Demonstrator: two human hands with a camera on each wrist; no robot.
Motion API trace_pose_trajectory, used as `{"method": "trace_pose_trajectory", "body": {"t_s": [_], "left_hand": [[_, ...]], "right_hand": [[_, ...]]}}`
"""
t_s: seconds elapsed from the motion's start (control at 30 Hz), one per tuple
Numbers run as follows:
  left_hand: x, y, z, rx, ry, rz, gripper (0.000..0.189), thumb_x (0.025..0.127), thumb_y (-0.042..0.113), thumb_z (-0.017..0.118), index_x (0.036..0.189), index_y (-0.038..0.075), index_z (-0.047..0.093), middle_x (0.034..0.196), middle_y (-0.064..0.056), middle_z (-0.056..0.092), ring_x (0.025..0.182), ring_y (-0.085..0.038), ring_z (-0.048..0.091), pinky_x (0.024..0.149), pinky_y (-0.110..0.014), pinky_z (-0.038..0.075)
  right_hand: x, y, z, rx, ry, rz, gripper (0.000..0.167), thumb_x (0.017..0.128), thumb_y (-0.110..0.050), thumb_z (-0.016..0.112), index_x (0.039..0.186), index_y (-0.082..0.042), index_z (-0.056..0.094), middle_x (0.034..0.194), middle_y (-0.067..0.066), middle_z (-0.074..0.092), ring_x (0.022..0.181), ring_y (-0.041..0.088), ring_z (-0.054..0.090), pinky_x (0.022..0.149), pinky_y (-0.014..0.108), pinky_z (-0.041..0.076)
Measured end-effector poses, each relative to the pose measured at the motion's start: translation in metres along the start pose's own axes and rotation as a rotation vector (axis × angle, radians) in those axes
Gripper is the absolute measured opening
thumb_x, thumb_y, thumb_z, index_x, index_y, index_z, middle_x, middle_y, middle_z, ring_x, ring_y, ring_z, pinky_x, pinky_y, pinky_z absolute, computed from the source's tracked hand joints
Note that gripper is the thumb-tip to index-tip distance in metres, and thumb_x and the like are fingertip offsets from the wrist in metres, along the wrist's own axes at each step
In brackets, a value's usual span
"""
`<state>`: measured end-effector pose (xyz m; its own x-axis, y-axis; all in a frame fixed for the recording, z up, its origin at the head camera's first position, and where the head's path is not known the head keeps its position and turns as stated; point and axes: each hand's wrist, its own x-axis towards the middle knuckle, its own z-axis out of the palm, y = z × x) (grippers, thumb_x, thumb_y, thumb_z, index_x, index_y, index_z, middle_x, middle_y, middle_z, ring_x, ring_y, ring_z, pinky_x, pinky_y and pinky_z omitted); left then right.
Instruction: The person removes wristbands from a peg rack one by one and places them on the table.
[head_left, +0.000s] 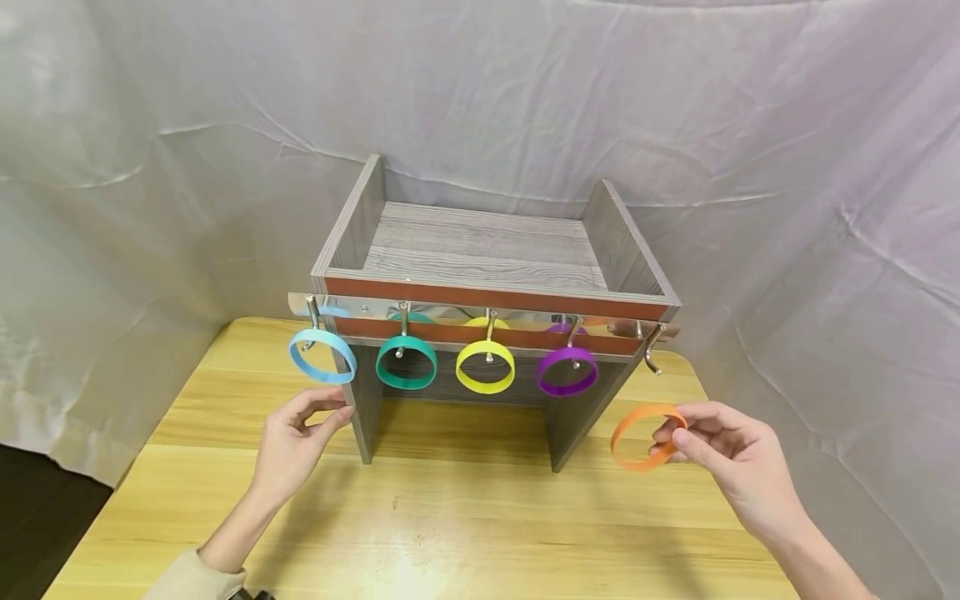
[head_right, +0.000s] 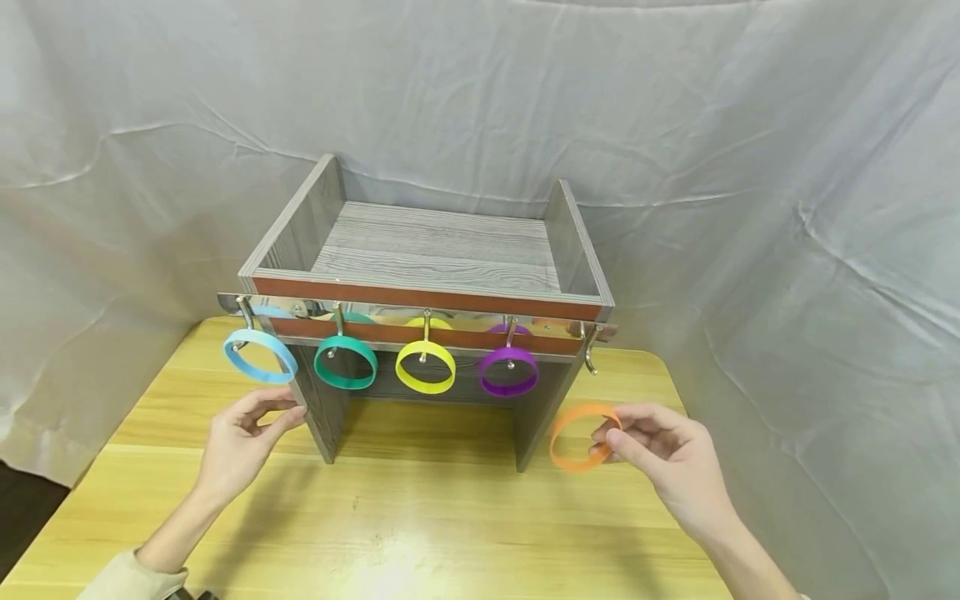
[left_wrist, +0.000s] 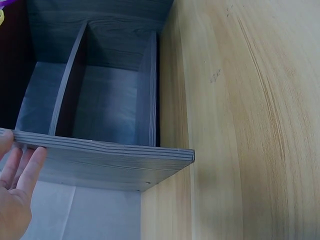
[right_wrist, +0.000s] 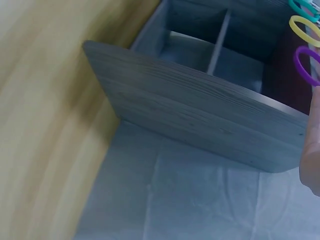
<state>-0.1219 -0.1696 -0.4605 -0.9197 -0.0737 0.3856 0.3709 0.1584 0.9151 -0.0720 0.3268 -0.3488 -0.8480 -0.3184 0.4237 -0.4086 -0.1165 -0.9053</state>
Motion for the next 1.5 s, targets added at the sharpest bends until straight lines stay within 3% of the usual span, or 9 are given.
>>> {"method": "trace_pose_trajectory", "body": {"t_s": [0.37,0.53,0.77,1.07,1.4,1.5], "left_hand": [[0.001,-0.001,0.000,0.001,-0.003,0.010,0.021,0.093,-0.013,0.071,0.113,-0.010,0.071,0.106,0.022,0.073,0.096,0.005,0.073,0.078,-0.018,0.068],[0.000,0.000,0.001,-0.006,0.002,0.023,0.020,0.092,-0.014,0.071,0.112,-0.011,0.071,0.106,0.020,0.074,0.095,0.005,0.073,0.077,-0.018,0.067],[0.000,-0.001,0.000,0.003,0.000,-0.004,0.020,0.092,-0.012,0.072,0.112,-0.009,0.072,0.105,0.023,0.072,0.096,0.006,0.073,0.078,-0.019,0.068],[0.001,-0.003,-0.001,0.009,-0.004,-0.011,0.021,0.093,-0.012,0.072,0.113,-0.008,0.072,0.105,0.025,0.072,0.096,0.006,0.072,0.079,-0.019,0.068],[0.001,-0.002,-0.001,0.015,-0.007,-0.004,0.020,0.093,-0.010,0.073,0.113,-0.008,0.072,0.105,0.024,0.072,0.096,0.006,0.072,0.078,-0.018,0.068],[0.001,-0.002,0.000,0.009,0.002,0.007,0.019,0.093,-0.012,0.072,0.112,-0.010,0.072,0.105,0.023,0.073,0.095,0.006,0.073,0.078,-0.018,0.067]], "right_hand": [[-0.021,0.039,0.004,0.035,0.043,0.115,0.042,0.100,0.023,0.046,0.126,-0.001,0.070,0.107,0.003,0.082,0.093,0.015,0.081,0.078,0.031,0.071],[-0.032,0.056,0.006,-0.020,0.089,0.209,0.038,0.103,0.016,0.050,0.123,-0.007,0.072,0.105,0.000,0.082,0.091,0.012,0.081,0.078,0.033,0.071],[-0.046,0.080,0.004,-0.060,0.127,0.309,0.033,0.105,0.010,0.053,0.123,-0.008,0.072,0.104,-0.003,0.081,0.090,0.011,0.080,0.078,0.034,0.071],[-0.066,0.113,0.004,-0.023,0.135,0.420,0.032,0.106,0.005,0.053,0.122,-0.015,0.072,0.104,-0.004,0.081,0.090,0.011,0.079,0.081,0.034,0.071],[-0.083,0.142,-0.005,-0.063,0.152,0.496,0.023,0.104,0.002,0.060,0.124,0.008,0.068,0.101,0.003,0.083,0.083,0.012,0.080,0.074,0.031,0.070],[-0.086,0.148,-0.011,-0.057,0.132,0.523,0.024,0.104,0.002,0.060,0.125,0.009,0.068,0.102,0.002,0.083,0.081,0.010,0.079,0.074,0.030,0.070]]}}
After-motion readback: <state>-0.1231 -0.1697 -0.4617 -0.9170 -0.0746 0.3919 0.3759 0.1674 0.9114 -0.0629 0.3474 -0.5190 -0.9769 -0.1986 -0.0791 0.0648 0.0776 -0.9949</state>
